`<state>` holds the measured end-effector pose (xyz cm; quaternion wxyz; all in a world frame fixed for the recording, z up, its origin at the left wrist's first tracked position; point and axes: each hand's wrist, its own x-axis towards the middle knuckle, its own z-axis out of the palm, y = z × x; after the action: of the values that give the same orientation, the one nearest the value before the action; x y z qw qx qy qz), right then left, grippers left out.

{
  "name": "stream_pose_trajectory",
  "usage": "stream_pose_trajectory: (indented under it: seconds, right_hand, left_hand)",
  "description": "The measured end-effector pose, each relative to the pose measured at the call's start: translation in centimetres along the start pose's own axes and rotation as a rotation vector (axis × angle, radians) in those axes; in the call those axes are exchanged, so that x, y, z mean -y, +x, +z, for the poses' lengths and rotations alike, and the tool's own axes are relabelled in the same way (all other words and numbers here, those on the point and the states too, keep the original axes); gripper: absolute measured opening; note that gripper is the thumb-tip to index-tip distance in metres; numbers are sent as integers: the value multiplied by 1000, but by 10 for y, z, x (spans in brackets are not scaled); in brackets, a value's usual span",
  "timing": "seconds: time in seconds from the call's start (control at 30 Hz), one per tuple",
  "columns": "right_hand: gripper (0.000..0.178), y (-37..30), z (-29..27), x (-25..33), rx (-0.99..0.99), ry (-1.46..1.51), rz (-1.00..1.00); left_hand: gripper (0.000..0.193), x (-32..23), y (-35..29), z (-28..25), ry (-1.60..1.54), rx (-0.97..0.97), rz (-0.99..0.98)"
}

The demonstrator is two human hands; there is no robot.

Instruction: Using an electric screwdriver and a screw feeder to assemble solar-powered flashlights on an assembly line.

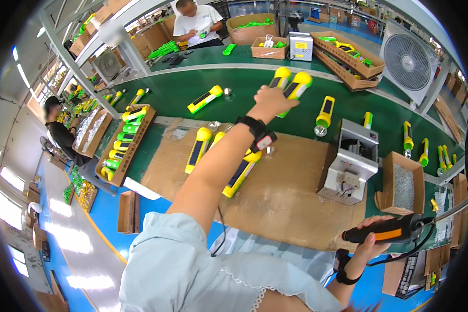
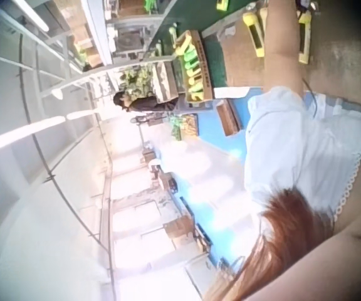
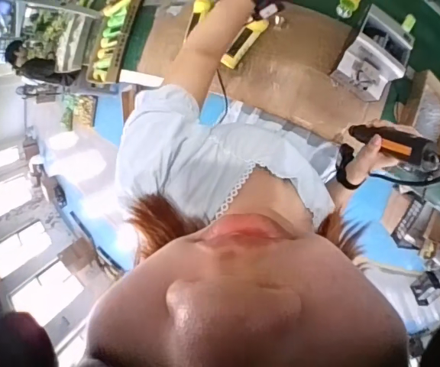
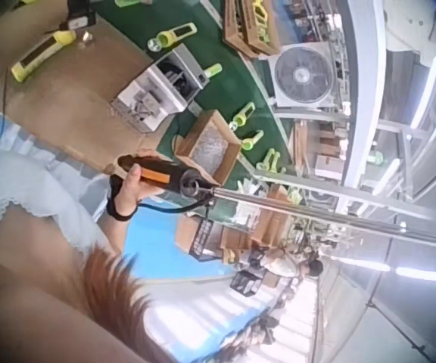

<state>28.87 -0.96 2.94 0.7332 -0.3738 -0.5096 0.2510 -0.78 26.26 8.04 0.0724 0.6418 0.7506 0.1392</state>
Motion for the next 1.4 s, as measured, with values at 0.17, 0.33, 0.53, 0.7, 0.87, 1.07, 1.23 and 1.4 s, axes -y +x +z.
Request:
stream_pose_trajectory:
  seconds: [0.17, 0.33, 0.53, 0.7, 0.87, 1.07, 1.23, 1.4]
  right_hand:
    - [62, -6, 0, -3, -14, 41, 12]
    - [58, -14, 10, -2, -32, 77, 45]
    - [48, -7, 17, 6, -34, 99, -16]
    - [43, 33, 25, 9, -113, 118, -122]
    - [34, 81, 39, 4, -170, 183, -203]
    - [27, 94, 49, -8, -116, 35, -156]
    - [29, 95, 55, -23, -167, -87, -203]
    - [28, 96, 65, -23, -124, -93, -224]
  left_hand:
    - [61, 3, -146, 3, -90, -26, 200]
    - [53, 24, -243, 50, -94, 44, 227]
    - [49, 42, -260, 78, 67, -279, 372]
    - [61, 55, -268, 80, 44, -112, 548]
    - [60, 50, -287, 47, 40, 261, 591]
    - [70, 39, -300, 46, -425, 734, 552]
    - [65, 30, -307, 58, -223, 358, 714]
    - [54, 17, -301, 79, -251, -42, 912]
